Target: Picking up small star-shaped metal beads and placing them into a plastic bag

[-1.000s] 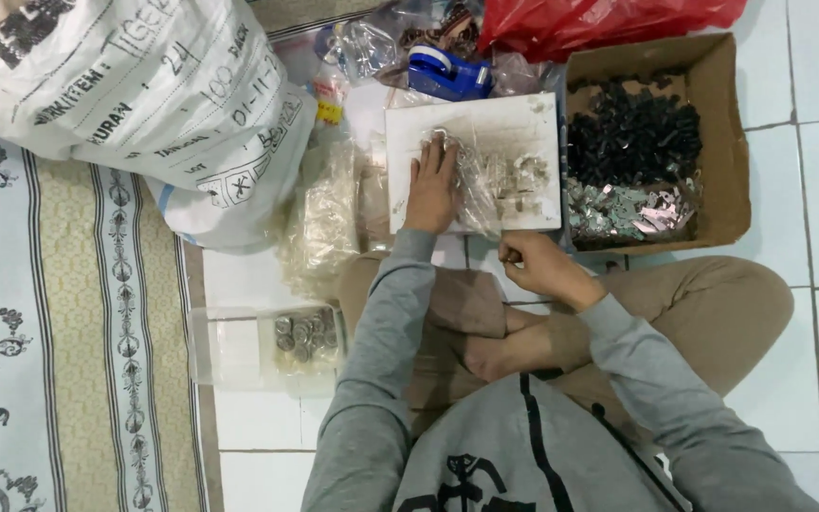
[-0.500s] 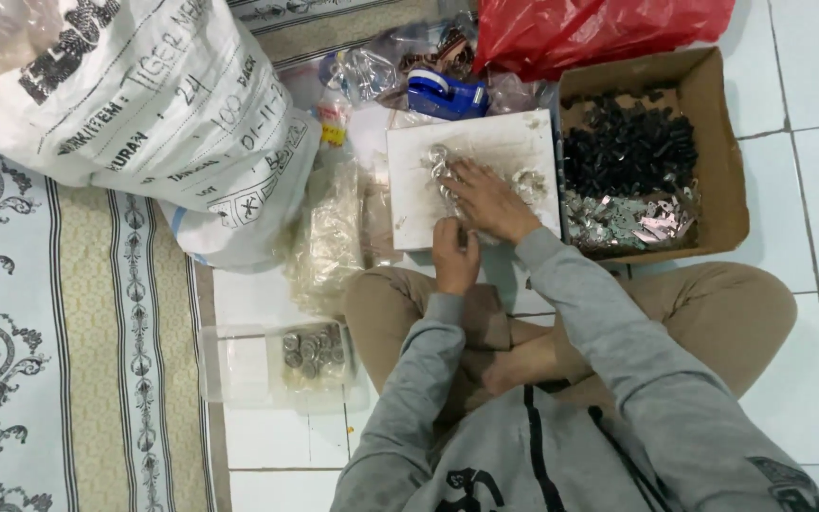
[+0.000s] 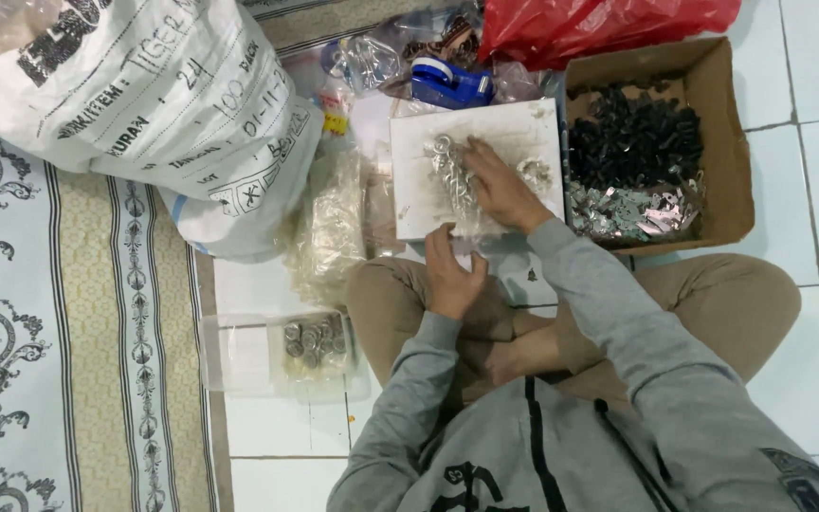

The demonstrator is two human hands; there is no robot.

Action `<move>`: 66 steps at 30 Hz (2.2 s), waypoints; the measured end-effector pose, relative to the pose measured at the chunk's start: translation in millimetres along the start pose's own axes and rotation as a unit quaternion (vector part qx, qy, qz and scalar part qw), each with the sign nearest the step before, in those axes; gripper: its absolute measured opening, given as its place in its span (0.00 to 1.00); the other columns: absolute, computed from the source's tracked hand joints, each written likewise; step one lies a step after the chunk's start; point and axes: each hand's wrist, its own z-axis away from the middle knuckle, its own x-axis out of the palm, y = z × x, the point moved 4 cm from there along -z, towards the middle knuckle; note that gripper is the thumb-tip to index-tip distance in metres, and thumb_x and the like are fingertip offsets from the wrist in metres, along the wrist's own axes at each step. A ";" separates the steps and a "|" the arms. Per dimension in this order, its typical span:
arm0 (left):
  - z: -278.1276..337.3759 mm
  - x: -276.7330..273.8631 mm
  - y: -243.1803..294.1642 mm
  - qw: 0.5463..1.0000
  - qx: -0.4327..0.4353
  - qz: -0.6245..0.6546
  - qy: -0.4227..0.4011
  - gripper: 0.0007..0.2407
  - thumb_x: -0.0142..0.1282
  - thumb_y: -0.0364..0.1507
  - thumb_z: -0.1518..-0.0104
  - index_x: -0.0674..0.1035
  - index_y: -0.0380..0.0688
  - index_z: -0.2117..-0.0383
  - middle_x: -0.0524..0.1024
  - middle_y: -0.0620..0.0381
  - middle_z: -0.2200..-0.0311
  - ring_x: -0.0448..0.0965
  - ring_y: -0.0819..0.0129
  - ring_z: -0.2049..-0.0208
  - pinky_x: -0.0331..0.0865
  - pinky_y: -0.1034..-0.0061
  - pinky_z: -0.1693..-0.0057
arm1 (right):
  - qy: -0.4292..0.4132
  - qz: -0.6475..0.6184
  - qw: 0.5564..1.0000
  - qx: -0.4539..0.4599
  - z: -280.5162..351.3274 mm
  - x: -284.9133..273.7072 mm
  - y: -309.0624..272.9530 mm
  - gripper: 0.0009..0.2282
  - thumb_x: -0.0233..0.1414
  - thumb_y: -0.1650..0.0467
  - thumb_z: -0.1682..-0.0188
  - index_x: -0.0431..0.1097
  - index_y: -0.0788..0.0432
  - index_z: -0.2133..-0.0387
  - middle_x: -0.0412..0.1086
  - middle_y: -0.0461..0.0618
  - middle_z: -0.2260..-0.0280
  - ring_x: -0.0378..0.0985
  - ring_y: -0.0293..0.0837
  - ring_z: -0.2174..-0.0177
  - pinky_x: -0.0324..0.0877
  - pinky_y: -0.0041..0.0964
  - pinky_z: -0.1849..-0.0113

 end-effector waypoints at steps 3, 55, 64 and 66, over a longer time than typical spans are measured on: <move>-18.1 -7.9 9.8 0.996 0.023 0.061 -0.068 0.28 0.45 0.22 0.49 0.62 0.30 0.35 0.59 0.25 0.40 0.59 0.29 0.36 0.53 0.41 0.32 | 0.040 -0.056 0.997 0.025 31.3 6.7 29.7 0.25 0.45 0.68 0.46 0.58 0.57 0.33 0.55 0.64 0.35 0.55 0.66 0.36 0.53 0.61 0.38; -43.2 35.3 -72.1 0.988 0.024 -0.148 -0.045 0.10 0.55 0.33 0.38 0.81 0.50 0.78 0.74 0.60 0.78 0.73 0.60 0.56 0.60 0.59 0.42 | 0.054 0.067 0.988 0.129 54.6 10.2 14.4 0.15 0.57 0.70 0.48 0.70 0.60 0.48 0.72 0.56 0.71 0.78 0.58 0.63 0.74 0.52 0.61; -37.3 34.1 -75.3 0.961 0.160 -0.204 -0.092 0.06 0.59 0.20 0.46 0.80 0.47 0.66 0.74 0.56 0.62 0.74 0.55 0.52 0.66 0.54 0.43 | 0.046 0.148 0.988 -0.018 64.2 -0.4 0.2 0.04 0.52 0.74 0.46 0.72 0.61 0.60 0.65 0.57 0.62 0.75 0.62 0.61 0.75 0.49 0.64; -40.2 20.7 -57.2 0.958 0.141 -0.198 -0.150 0.12 0.63 0.31 0.47 0.81 0.44 0.58 0.74 0.51 0.57 0.70 0.52 0.48 0.63 0.51 0.41 | 0.043 0.123 0.991 -0.034 68.5 -0.5 3.3 0.11 0.57 0.67 0.53 0.74 0.58 0.58 0.65 0.56 0.58 0.74 0.62 0.58 0.75 0.51 0.61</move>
